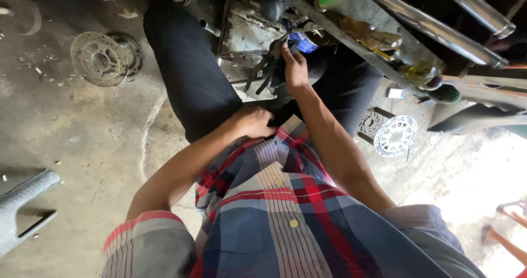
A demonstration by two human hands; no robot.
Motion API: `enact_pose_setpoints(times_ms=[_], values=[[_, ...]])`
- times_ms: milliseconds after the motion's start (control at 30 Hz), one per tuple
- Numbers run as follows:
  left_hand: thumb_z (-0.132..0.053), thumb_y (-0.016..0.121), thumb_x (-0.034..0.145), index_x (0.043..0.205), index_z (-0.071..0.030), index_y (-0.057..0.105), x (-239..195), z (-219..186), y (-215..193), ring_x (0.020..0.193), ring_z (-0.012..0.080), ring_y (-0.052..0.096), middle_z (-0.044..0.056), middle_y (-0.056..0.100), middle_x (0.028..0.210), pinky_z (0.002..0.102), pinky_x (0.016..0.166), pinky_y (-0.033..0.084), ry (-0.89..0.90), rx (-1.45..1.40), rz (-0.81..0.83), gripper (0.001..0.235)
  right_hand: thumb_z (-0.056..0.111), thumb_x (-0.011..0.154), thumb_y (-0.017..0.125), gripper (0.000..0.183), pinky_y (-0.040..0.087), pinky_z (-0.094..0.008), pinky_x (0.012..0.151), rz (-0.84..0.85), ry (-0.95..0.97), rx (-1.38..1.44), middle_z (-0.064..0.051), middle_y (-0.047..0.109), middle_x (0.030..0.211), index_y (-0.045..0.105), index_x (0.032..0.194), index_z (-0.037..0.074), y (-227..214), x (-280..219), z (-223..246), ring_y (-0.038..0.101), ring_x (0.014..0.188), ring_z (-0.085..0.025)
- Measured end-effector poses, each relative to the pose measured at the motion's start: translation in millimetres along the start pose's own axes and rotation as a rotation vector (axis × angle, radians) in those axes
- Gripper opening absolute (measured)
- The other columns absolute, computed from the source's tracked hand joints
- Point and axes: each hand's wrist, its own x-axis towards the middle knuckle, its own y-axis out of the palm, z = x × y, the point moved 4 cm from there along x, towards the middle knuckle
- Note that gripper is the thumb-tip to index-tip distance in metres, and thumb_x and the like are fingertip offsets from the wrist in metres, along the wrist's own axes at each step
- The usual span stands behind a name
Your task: The person sits on the workshop floor and uses pliers to grip and pull at a small dark shoe-like item, steadying it with a cloth on their lap. They repeatedly reposition the item and the pliers while working on it.
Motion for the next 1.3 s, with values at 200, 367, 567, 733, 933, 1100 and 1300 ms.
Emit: enact_pose_setpoints(times_ms=[200, 367, 567, 733, 933, 1100, 1300], values=[[-0.032, 0.070, 0.079, 0.096, -0.004, 0.077, 43, 26, 50, 0.091, 0.0357, 0.075, 0.024, 0.075, 0.093, 0.047, 0.080, 0.060, 0.021, -0.095, 0.056, 0.034, 0.034, 0.105, 0.062, 0.031, 0.048, -0.026, 0.075, -0.047, -0.071, -0.196, 0.002, 0.069, 0.092, 0.072, 0.102, 0.005, 6, -15, 4, 0.057, 0.082, -0.007], [-0.035, 0.068, 0.088, 0.091, -0.007, 0.073, -12, 7, -20, 0.080, 0.0378, 0.072, 0.022, 0.073, 0.086, 0.049, 0.072, 0.056, 0.031, -0.178, -0.171, 0.029, 0.032, 0.106, 0.063, 0.030, 0.047, -0.024, 0.074, -0.034, -0.141, -0.259, 0.003, 0.068, 0.092, 0.071, 0.104, 0.003, 5, -25, 0, 0.055, 0.082, -0.006], [-0.025, 0.071, 0.090, 0.101, -0.003, 0.061, -58, 13, -86, 0.089, 0.0391, 0.066, 0.019, 0.069, 0.094, 0.048, 0.076, 0.053, 0.208, -0.315, -1.055, 0.027, 0.033, 0.107, 0.061, 0.030, 0.047, -0.024, 0.071, -0.082, -0.134, -0.209, 0.004, 0.067, 0.089, 0.070, 0.101, 0.004, 23, -52, 19, 0.056, 0.078, -0.006], [-0.029, 0.071, 0.094, 0.122, 0.004, 0.055, -20, 37, -55, 0.088, 0.0441, 0.064, 0.026, 0.067, 0.100, 0.051, 0.075, 0.052, 0.159, -0.275, -0.999, 0.045, 0.032, 0.107, 0.059, 0.029, 0.049, -0.026, 0.070, -0.129, -0.058, -0.022, 0.002, 0.068, 0.090, 0.071, 0.103, 0.005, 23, -67, 18, 0.058, 0.077, -0.008], [-0.026, 0.059, 0.106, 0.118, -0.002, 0.063, -21, 44, -56, 0.089, 0.0420, 0.069, 0.022, 0.072, 0.100, 0.048, 0.074, 0.054, 0.133, -0.445, -0.956, 0.027, 0.032, 0.104, 0.056, 0.030, 0.055, -0.030, 0.075, -0.068, 0.067, 0.172, -0.001, 0.070, 0.092, 0.070, 0.106, 0.006, 36, -74, 24, 0.064, 0.081, -0.012], [-0.030, 0.056, 0.106, 0.117, -0.003, 0.068, -45, 56, -76, 0.074, 0.0346, 0.070, 0.020, 0.072, 0.085, 0.044, 0.068, 0.052, -0.180, -0.735, -0.943, 0.032, 0.039, 0.121, 0.059, 0.052, 0.044, -0.034, 0.072, 0.006, -0.077, -0.139, -0.004, 0.057, 0.082, 0.063, 0.085, 0.002, -16, -40, -38, 0.050, 0.078, -0.016], [-0.022, 0.061, 0.109, 0.124, 0.005, 0.062, -100, 77, -86, 0.096, 0.0363, 0.071, 0.023, 0.071, 0.108, 0.042, 0.081, 0.057, 0.009, -0.319, -1.381, 0.031, 0.037, 0.104, 0.058, 0.034, 0.041, -0.044, 0.093, 0.004, -1.048, -1.248, -0.017, 0.062, 0.112, 0.073, 0.097, 0.007, 98, -108, 91, 0.052, 0.107, -0.031]])
